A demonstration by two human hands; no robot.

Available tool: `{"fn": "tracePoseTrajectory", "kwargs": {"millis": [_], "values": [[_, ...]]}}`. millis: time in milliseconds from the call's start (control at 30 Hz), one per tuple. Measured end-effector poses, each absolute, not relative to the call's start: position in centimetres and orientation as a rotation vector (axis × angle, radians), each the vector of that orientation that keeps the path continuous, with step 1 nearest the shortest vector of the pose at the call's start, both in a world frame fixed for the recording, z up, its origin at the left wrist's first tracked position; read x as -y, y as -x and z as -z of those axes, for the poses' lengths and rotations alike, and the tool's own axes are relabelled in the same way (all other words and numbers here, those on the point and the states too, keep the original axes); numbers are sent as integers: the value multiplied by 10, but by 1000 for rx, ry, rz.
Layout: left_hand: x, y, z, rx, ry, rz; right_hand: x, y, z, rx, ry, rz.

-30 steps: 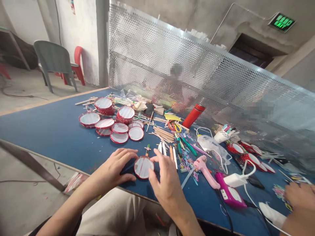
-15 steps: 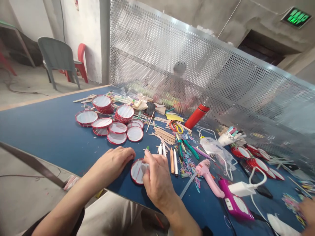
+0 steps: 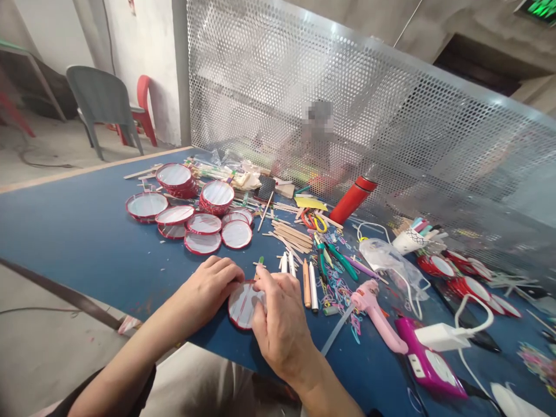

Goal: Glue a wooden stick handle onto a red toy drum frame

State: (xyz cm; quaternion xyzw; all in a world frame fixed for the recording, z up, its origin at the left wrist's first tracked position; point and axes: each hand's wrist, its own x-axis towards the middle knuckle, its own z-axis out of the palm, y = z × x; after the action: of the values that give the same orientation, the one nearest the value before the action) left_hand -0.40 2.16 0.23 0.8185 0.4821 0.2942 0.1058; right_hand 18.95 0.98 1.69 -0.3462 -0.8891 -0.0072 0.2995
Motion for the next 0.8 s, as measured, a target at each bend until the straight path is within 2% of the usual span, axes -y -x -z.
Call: {"fn": "tracePoseTrajectory", "kwargs": {"millis": [800], "values": [[-20,4,-1,-1398,-2433,-816,-8,-188,-15,2377,918,1]]}}
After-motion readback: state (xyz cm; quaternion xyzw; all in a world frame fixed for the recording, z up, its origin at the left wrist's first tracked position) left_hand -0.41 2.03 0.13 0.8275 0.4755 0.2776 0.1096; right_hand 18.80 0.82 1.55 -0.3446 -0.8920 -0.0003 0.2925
